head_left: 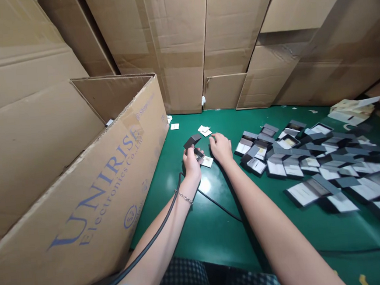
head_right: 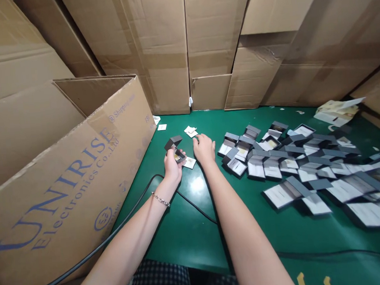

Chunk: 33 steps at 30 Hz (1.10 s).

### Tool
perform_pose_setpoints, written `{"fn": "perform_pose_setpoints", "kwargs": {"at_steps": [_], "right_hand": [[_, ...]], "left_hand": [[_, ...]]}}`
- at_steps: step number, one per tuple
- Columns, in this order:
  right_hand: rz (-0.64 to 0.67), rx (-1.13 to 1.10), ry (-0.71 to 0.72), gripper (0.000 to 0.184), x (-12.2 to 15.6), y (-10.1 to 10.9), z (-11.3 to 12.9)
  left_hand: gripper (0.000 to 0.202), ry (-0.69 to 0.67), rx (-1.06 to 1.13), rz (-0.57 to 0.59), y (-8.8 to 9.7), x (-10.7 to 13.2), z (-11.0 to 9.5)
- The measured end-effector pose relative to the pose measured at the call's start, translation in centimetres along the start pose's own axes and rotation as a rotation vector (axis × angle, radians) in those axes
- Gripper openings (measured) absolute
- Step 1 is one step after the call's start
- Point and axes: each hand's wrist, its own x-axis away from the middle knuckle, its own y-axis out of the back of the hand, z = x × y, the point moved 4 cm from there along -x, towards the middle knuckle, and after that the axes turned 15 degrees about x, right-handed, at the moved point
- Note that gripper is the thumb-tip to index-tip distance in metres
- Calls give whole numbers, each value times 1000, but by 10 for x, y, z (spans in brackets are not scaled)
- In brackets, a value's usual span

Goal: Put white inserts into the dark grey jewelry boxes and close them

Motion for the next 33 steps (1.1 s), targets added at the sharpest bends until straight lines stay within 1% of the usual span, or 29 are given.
{"fn": "perform_pose_setpoints", "kwargs": {"at_steps": [2, 3, 5, 7, 8, 9, 12, 13, 15, 18, 21, 25, 28, 31, 33], "right_hand": [[-47, 11, -26, 38, -10, 2, -2], [-86, 38, 4, 37, -14, 2, 0], [-156, 120, 147, 39, -18, 3, 8], [-172, 194, 303, 41, -21, -1, 18], [-161, 216, 345, 43, -23, -3, 21], [-146, 228, 356, 45, -25, -6, 23], [-96, 246, 280, 53, -35, -11, 22], [-75, 258, 251, 52, -38, -12, 22], [-43, 295, 213, 45, -41, -13, 21], [-49, 334, 213, 32, -41, -11, 21], [-78, 326, 209, 26, -39, -11, 20], [-103, 310, 185, 30, -39, -12, 17], [-106, 326, 200, 35, -39, -12, 17], [-85, 358, 213, 35, -39, -12, 18], [-95, 362, 219, 34, -38, -12, 18]], "left_hand": [[25, 16, 19, -18, 0, 1, -1], [25, 24, 23, -24, 0, 2, -1], [26, 27, 19, -32, -1, 3, -3], [28, 14, 3, -44, -1, 5, -4], [29, 7, -5, -50, -1, 5, -4], [31, 5, -12, -53, -1, 5, -5], [33, 22, -29, -39, -1, 6, -3], [33, 28, -31, -29, -1, 6, -3], [33, 37, -35, -14, 0, 6, -2], [33, 38, -40, -11, 1, 5, 0], [33, 35, -42, -15, 1, 5, 0], [33, 38, -45, -7, -1, 6, -1], [33, 38, -50, -3, -1, 6, -1], [32, 30, -60, 6, -1, 6, -1], [31, 28, -65, 9, -1, 5, -1]]}}
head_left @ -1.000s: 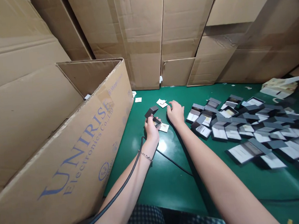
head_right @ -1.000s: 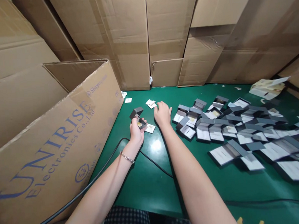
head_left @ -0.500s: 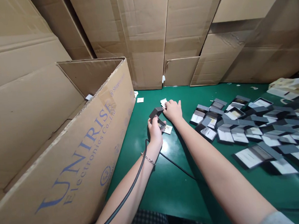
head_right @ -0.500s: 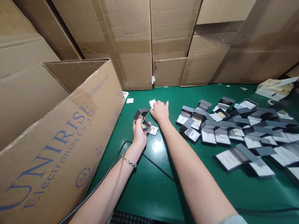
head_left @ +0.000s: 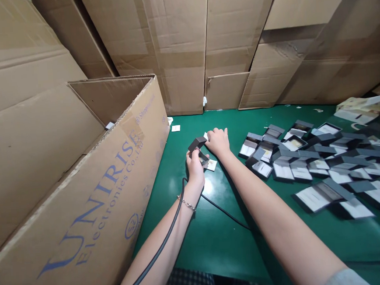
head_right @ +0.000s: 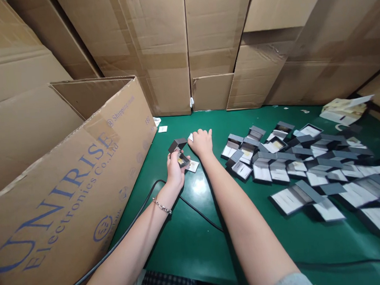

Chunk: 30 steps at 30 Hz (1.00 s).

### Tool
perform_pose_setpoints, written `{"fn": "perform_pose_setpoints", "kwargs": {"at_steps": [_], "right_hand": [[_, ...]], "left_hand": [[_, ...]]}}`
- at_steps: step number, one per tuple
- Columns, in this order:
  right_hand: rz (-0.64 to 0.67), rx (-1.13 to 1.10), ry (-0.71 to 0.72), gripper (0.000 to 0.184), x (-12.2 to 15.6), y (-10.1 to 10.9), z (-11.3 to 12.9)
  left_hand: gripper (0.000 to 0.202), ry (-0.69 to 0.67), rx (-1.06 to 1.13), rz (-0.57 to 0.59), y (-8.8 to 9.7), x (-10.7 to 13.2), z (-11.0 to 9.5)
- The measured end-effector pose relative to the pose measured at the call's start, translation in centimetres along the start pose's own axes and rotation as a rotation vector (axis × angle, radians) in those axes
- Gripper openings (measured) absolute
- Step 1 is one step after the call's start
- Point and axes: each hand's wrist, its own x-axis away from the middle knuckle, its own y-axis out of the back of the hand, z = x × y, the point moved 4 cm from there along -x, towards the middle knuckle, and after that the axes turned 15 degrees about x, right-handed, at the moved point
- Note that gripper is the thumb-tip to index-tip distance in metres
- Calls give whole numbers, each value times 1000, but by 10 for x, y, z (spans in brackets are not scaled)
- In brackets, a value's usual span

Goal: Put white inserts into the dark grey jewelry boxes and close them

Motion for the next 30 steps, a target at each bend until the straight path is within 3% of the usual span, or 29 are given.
{"fn": "perform_pose_setpoints", "kwargs": {"at_steps": [10, 15, 18, 20, 23, 26, 30], "right_hand": [[-236, -110, 9, 28, 8, 8, 1], [-367, -303, 164, 23, 23, 48, -8], [-417, -487, 73, 21, 41, 80, -20], [-378, -656, -112, 20, 57, 91, -28], [-217, -896, -287, 20, 85, 86, -30], [-65, -1003, -329, 18, 104, 71, -25], [-95, -1040, -334, 18, 110, 65, -25]], "left_hand": [[28, 0, -16, 29, 2, -2, 1], [27, 58, 66, 29, 3, -6, 0], [25, 95, 122, 11, 1, -5, -2], [24, 119, 145, 30, -2, -2, -4], [24, 161, 177, 99, -10, 7, -6], [22, 217, 165, 151, -14, 15, -3], [15, 259, 102, 161, -11, 18, 5]]}}
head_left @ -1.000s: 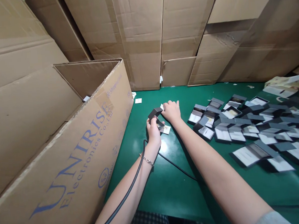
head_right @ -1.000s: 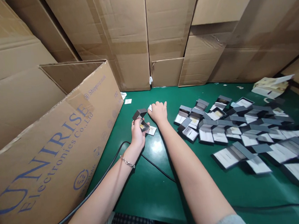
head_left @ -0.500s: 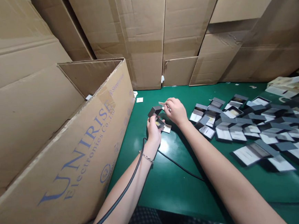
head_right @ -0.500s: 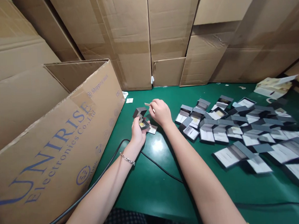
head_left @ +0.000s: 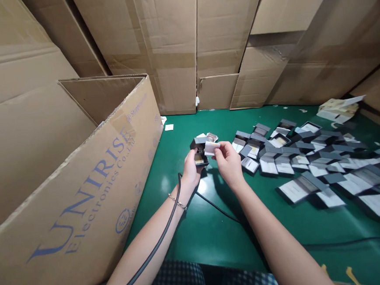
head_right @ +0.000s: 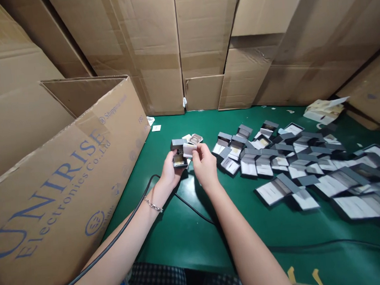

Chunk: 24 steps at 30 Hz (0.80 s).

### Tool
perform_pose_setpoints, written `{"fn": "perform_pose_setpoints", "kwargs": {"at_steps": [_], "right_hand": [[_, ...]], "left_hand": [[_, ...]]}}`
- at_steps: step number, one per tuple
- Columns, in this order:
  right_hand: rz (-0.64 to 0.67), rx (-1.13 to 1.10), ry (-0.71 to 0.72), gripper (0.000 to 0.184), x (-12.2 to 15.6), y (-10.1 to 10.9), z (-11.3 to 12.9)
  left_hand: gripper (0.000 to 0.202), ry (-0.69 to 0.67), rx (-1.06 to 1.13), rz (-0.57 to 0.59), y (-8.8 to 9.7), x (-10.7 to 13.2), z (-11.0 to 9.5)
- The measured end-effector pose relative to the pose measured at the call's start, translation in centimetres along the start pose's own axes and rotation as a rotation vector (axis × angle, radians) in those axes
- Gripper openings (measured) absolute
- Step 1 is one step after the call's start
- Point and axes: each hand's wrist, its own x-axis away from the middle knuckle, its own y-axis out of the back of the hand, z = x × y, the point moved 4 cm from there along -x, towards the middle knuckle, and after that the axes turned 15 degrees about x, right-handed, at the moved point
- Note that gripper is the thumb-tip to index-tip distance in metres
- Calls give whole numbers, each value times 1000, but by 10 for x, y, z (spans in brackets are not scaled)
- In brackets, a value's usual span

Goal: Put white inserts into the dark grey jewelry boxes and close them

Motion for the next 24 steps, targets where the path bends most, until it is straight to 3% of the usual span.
{"fn": "perform_pose_setpoints", "kwargs": {"at_steps": [6, 15, 24], "right_hand": [[-51, -38, 17, 22, -2, 6, 5], [85, -259, -162, 29, -5, 3, 1], [128, -151, -203, 30, -1, -6, -6]], "left_hand": [[16, -6, -106, -7, 1, 1, 3], [25, 120, -125, 4, -2, 2, 7], [35, 164, -115, 47, -9, 8, 8]]}}
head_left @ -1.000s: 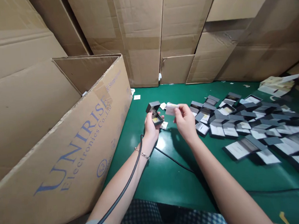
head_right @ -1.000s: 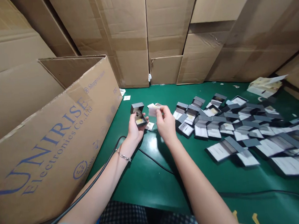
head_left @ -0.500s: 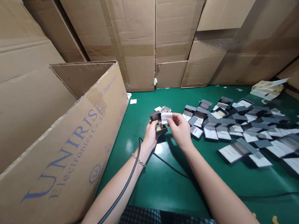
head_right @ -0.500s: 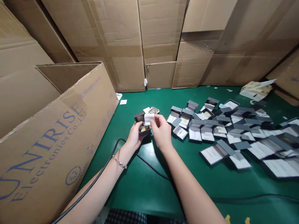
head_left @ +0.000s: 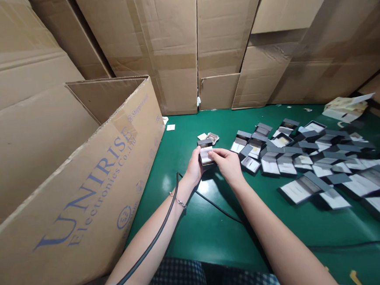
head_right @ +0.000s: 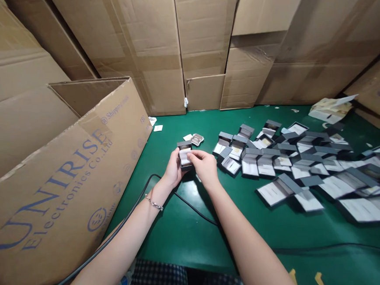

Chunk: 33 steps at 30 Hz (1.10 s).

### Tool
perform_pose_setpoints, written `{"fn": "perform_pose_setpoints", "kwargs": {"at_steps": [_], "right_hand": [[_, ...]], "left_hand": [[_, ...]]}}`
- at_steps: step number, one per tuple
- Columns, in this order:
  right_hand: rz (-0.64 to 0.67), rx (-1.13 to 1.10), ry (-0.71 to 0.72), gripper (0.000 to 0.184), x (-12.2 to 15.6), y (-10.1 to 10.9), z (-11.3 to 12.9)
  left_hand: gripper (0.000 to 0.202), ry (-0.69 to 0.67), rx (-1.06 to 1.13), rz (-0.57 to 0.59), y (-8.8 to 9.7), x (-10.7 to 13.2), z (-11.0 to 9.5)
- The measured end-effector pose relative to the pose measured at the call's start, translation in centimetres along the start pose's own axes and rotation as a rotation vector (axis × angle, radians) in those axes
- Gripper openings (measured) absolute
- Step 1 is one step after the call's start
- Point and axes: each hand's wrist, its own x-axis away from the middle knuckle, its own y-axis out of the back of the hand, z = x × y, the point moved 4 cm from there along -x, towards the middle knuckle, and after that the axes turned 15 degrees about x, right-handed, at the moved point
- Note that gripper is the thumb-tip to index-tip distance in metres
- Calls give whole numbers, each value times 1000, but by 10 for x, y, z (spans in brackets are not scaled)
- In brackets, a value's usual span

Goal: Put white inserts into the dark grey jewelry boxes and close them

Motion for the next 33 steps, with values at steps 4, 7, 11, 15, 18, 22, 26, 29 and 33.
{"fn": "perform_pose_setpoints", "kwargs": {"at_steps": [4, 7, 11, 15, 18, 22, 26, 29, 33], "right_hand": [[-17, 32, 1, 28, -2, -1, -5], [-127, 139, 106, 23, 0, 4, 0], [-296, 310, 412, 19, 11, 11, 17], [-201, 352, 512, 25, 18, 9, 22], [-188, 424, 537, 24, 17, 6, 22], [-175, 546, 560, 21, 13, 2, 21], [-136, 527, 488, 25, 9, 1, 17], [-101, 483, 414, 26, 6, 2, 14], [-70, 405, 325, 18, 4, 3, 10]], "left_hand": [[42, -17, 30, 52, -5, 3, -1], [44, -23, 39, 66, -5, 3, -1], [44, -7, 19, 20, 3, -1, -2], [41, -8, 42, 17, 8, -5, -3], [45, 17, 56, 9, 8, -4, -3], [47, 18, 64, -25, 5, 0, -5], [51, 17, 52, -16, 0, 1, -5], [52, 18, 55, -13, -2, 1, -3], [50, -10, 46, -16, -3, 2, -3]]}}
